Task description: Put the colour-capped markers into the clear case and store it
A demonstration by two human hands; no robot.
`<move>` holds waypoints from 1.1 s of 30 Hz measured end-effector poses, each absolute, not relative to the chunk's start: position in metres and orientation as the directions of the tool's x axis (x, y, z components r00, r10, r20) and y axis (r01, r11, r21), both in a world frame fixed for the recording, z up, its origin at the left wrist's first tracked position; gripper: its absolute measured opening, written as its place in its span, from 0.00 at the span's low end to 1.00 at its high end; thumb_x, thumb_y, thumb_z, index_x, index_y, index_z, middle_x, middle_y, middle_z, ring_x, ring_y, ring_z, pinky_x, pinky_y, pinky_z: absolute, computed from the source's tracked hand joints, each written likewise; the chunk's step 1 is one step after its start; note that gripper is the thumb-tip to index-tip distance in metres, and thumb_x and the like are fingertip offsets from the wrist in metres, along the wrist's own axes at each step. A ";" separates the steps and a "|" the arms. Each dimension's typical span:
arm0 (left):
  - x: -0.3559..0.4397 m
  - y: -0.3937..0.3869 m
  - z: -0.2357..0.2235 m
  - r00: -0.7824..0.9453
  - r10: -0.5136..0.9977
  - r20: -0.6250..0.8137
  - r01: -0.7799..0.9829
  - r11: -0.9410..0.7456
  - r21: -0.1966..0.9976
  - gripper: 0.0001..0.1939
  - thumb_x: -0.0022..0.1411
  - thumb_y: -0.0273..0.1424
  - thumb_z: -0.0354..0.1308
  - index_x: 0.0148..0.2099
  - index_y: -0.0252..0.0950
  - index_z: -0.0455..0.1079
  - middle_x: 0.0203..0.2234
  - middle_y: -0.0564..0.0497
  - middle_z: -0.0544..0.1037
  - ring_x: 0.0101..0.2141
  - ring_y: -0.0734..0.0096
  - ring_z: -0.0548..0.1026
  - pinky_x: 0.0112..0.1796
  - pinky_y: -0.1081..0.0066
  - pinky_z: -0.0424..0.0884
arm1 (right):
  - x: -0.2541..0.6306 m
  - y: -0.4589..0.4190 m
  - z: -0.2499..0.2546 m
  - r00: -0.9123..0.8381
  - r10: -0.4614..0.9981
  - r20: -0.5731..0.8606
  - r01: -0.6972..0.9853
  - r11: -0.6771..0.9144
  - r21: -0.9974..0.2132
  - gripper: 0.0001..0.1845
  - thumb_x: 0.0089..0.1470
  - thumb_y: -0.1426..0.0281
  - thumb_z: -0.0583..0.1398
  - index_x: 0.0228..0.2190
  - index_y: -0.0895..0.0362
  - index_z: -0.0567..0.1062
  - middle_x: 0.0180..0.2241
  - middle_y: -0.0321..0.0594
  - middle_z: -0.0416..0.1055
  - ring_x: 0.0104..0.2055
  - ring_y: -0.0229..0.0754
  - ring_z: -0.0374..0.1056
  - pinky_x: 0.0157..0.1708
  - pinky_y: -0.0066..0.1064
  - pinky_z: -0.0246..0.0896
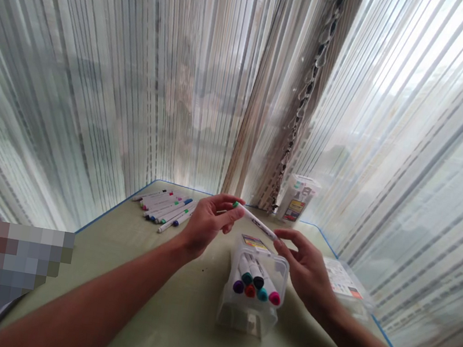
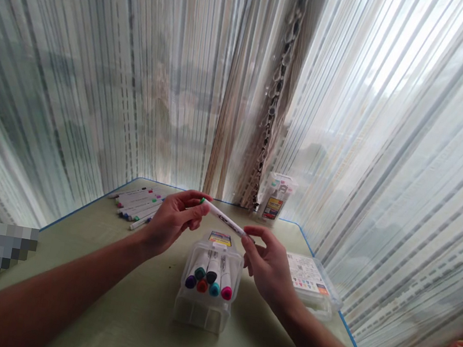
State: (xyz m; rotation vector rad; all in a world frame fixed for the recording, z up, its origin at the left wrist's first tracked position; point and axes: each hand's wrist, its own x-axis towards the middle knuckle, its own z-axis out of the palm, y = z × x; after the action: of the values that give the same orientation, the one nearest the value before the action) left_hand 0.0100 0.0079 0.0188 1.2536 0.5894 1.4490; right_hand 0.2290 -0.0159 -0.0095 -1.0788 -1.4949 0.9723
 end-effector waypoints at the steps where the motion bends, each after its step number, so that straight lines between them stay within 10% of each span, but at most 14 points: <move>1: 0.010 0.008 0.019 0.138 0.915 0.378 -0.400 -0.298 0.867 0.14 0.50 0.30 0.69 0.41 0.34 0.77 0.24 0.54 0.72 0.19 0.84 0.62 0.21 0.76 0.57 | 0.229 -0.015 -0.010 -0.096 0.959 0.267 0.145 0.279 -0.949 0.22 0.52 0.56 0.64 0.42 0.57 0.70 0.25 0.36 0.72 0.21 0.37 0.66 0.17 0.27 0.58; 17: 0.009 0.004 0.024 0.164 0.924 0.346 -0.402 -0.258 0.879 0.14 0.49 0.30 0.70 0.39 0.34 0.77 0.24 0.54 0.72 0.19 0.83 0.62 0.21 0.76 0.57 | 0.229 -0.014 -0.013 -0.167 0.958 0.233 0.185 0.262 -0.947 0.19 0.54 0.57 0.63 0.40 0.57 0.73 0.28 0.38 0.73 0.22 0.36 0.67 0.15 0.24 0.57; 33: 0.003 0.017 0.004 0.171 0.985 -0.026 -0.177 0.056 0.983 0.13 0.53 0.32 0.64 0.40 0.32 0.74 0.29 0.49 0.75 0.21 0.81 0.67 0.23 0.78 0.61 | 0.221 -0.031 0.004 -0.105 0.876 0.471 0.026 0.475 -0.879 0.14 0.55 0.64 0.64 0.41 0.58 0.74 0.24 0.33 0.70 0.18 0.30 0.63 0.16 0.23 0.58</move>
State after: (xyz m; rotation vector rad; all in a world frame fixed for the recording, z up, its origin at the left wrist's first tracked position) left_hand 0.0032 0.0172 0.0042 1.1209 0.9731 1.1364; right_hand 0.2207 -0.0308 0.0040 -0.8239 -1.5090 0.8756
